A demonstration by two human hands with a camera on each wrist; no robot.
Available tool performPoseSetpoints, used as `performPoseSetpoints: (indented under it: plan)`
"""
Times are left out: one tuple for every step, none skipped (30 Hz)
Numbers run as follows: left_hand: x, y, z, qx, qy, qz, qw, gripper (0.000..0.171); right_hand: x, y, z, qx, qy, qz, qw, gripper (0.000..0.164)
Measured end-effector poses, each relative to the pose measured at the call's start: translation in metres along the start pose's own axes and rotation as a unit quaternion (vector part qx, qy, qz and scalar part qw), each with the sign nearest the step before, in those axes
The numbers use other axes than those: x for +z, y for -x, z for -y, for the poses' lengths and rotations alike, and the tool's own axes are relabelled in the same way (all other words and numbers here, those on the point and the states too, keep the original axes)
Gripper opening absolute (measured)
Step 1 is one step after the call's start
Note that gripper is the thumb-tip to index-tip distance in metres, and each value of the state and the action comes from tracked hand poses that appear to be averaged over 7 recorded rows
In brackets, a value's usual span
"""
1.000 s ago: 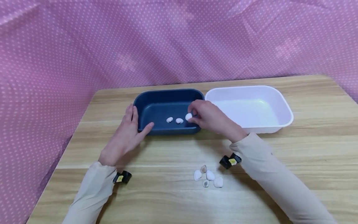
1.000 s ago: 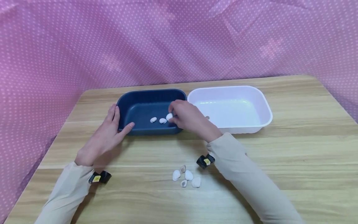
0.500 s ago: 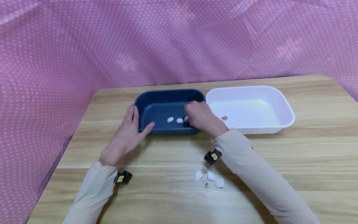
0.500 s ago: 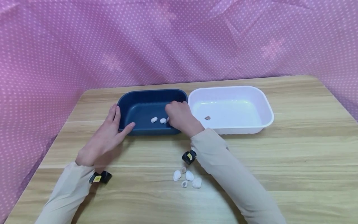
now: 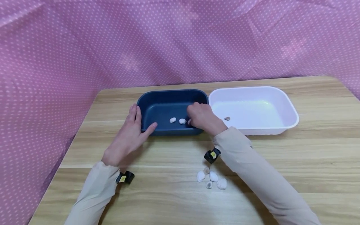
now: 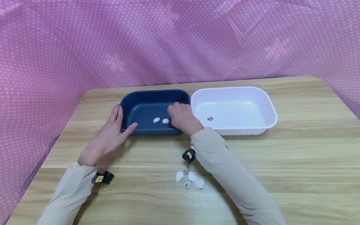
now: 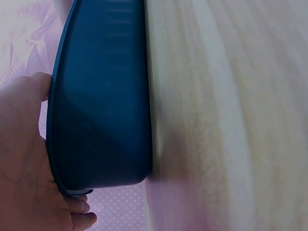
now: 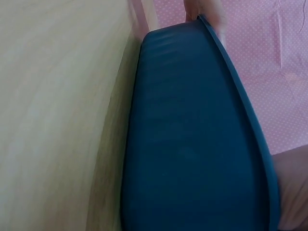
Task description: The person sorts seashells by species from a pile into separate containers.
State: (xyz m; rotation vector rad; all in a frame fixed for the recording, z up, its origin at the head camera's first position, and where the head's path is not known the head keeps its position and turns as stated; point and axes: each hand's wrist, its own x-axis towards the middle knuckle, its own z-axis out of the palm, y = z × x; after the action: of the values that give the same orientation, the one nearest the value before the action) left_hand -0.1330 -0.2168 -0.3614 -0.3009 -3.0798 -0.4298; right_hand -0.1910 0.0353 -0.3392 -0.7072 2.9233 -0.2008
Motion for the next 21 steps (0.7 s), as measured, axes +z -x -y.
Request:
performPoseSetpoints:
  plan:
    - [0.0, 0.0, 0.0, 0.0, 0.001, 0.001, 1.0, 0.103, 0.0, 0.0, 0.0, 0.0, -0.002, 0.0, 1.0, 0.012]
    - [0.0, -0.001, 0.0, 0.001, 0.001, 0.0, 1.0, 0.103, 0.0, 0.0, -0.001, -0.001, -0.005, -0.005, 1.0, 0.012]
    - [0.0, -0.001, 0.0, 0.002, 0.002, 0.001, 1.0, 0.103, 0.0, 0.001, -0.001, -0.006, -0.008, -0.013, 1.0, 0.011]
    - [0.001, -0.001, 0.0, 0.003, 0.002, 0.0, 1.0, 0.103, 0.0, 0.002, -0.002, -0.012, -0.012, -0.023, 1.0, 0.011]
    - [0.001, -0.001, 0.0, 0.004, 0.002, 0.001, 1.0, 0.103, -0.001, 0.004, -0.003, -0.02, -0.015, -0.035, 0.999, 0.011]
    - [0.001, -0.002, 0.0, 0.004, 0.002, 0.001, 1.0, 0.103, -0.001, 0.007, -0.004, -0.03, -0.019, -0.05, 0.998, 0.011]
    - [0.001, -0.002, 0.0, 0.004, 0.002, 0.002, 1.0, 0.103, -0.002, 0.011, -0.004, -0.04, -0.025, -0.064, 0.997, 0.012]
    - [0.001, -0.002, 0.0, 0.004, 0.002, 0.002, 1.0, 0.103, -0.004, 0.016, -0.005, -0.052, -0.031, -0.081, 0.995, 0.014]
    - [0.001, -0.002, 0.0, 0.005, 0.002, 0.003, 1.0, 0.103, -0.005, 0.022, -0.006, -0.062, -0.038, -0.095, 0.993, 0.017]
    - [0.001, -0.002, 0.0, 0.005, 0.002, 0.004, 1.0, 0.103, -0.007, 0.029, -0.007, -0.073, -0.046, -0.109, 0.99, 0.02]
    - [0.001, -0.002, 0.0, 0.004, 0.003, 0.004, 1.0, 0.103, -0.009, 0.035, -0.008, -0.083, -0.055, -0.122, 0.988, 0.021]
    - [0.001, -0.002, 0.0, 0.003, 0.003, 0.004, 1.0, 0.103, -0.011, 0.042, -0.009, -0.094, -0.066, -0.133, 0.984, 0.021]
    - [0.001, -0.002, -0.001, 0.002, 0.004, 0.004, 1.0, 0.102, -0.012, 0.048, -0.01, -0.106, -0.078, -0.142, 0.981, 0.021]
    - [0.0, -0.002, -0.001, 0.0, 0.004, 0.004, 1.0, 0.102, -0.013, 0.055, -0.011, -0.115, -0.088, -0.148, 0.978, 0.02]
    - [0.0, -0.001, -0.001, -0.001, 0.004, 0.004, 1.0, 0.102, -0.014, 0.061, -0.013, -0.125, -0.096, -0.152, 0.976, 0.019]
    - [0.0, -0.001, -0.001, -0.004, 0.005, 0.004, 1.0, 0.102, -0.014, 0.067, -0.014, -0.137, -0.102, -0.154, 0.973, 0.018]
    - [0.0, -0.001, 0.0, -0.005, 0.005, 0.005, 1.0, 0.103, -0.014, 0.072, -0.015, -0.147, -0.109, -0.152, 0.971, 0.017]
    - [0.0, -0.001, -0.001, -0.007, 0.005, 0.006, 0.9999, 0.103, -0.013, 0.078, -0.016, -0.154, -0.115, -0.147, 0.97, 0.016]
    - [-0.001, -0.001, -0.001, -0.007, 0.006, 0.007, 0.9999, 0.103, -0.011, 0.083, -0.018, -0.162, -0.121, -0.142, 0.969, 0.015]
    - [0.0, -0.001, -0.001, -0.007, 0.005, 0.007, 0.9999, 0.103, -0.009, 0.089, -0.02, -0.167, -0.127, -0.137, 0.968, 0.015]
    - [0.0, -0.001, -0.001, -0.006, 0.005, 0.007, 0.9999, 0.103, -0.006, 0.095, -0.023, -0.172, -0.133, -0.131, 0.967, 0.015]
